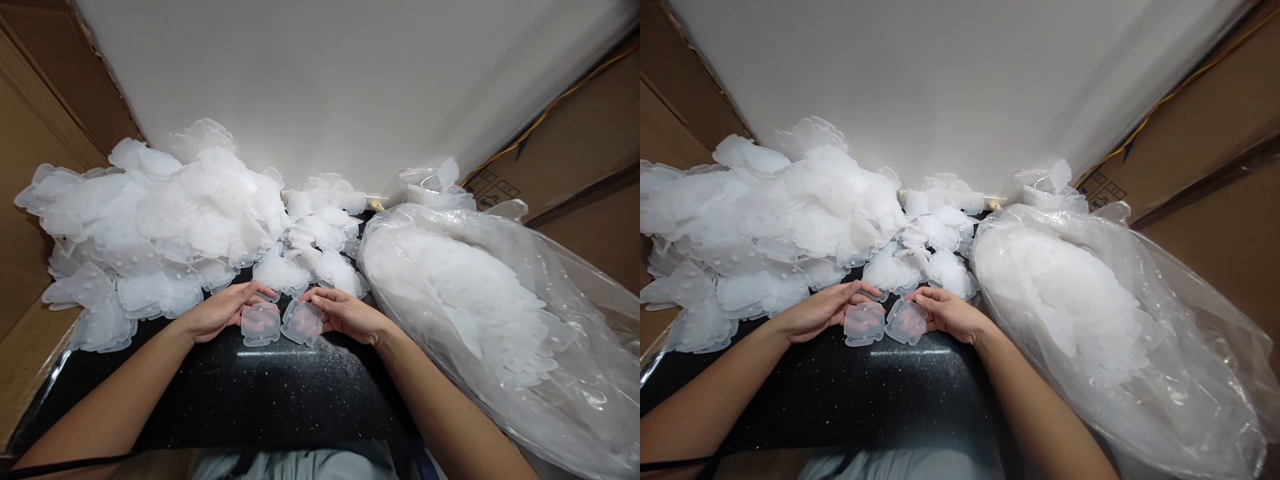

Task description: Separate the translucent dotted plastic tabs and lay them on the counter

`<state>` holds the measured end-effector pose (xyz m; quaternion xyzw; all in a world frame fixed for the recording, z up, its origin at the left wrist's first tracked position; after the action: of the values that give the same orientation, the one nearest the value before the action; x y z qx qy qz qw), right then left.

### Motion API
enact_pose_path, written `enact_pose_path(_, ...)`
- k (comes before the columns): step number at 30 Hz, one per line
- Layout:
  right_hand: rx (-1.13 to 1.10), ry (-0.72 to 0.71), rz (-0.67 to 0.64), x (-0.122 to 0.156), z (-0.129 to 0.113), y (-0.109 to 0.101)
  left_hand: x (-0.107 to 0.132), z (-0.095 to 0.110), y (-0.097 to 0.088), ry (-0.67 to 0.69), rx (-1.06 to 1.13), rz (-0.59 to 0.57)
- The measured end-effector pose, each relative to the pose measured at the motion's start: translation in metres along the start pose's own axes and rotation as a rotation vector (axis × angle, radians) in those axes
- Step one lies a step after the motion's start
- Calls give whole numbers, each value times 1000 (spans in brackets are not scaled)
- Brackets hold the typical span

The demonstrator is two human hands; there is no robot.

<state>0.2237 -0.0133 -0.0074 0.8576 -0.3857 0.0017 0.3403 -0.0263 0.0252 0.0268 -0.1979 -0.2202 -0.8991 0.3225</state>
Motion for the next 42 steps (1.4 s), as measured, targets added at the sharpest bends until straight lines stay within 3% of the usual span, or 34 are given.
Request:
enact_pose_path(16, 36, 22, 33, 2, 0, 4, 2, 1, 3, 10, 7, -4)
enact_pose_path(22, 279, -151, 131, 18, -13, 4, 2, -1, 3, 20, 26, -27)
enact_pose_path(24, 431, -146, 90, 25, -20, 5, 2, -2, 3, 14, 28, -19)
enact_pose_path(29, 747, -32, -182, 31, -28, 13, 4, 0, 5, 12, 11, -6)
enact_pose_path(33, 744, -29, -4, 25, -24, 9, 6, 2, 3, 22, -29, -14)
enact_pose_path(37, 613, -111, 162, 20, -22, 3, 14, 9, 3, 153, -104, -36)
enact_pose_path(40, 559, -148, 196, 19, -22, 1, 22, 16, 9, 255, -222, -164)
enact_pose_path(42, 557, -162, 191, 18, -22, 0, 26, 18, 14, 250, -295, -279)
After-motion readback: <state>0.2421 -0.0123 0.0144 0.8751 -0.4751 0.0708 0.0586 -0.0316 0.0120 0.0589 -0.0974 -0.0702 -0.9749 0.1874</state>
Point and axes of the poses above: each hand's wrist, its own x-axis away from the middle knuckle, its own y-axis out of the palm, z = x × y, the point moved 1 cm from there along -x, towards the middle knuckle, and after that the axes turned 14 degrees about -z, right-handed, at the moved point
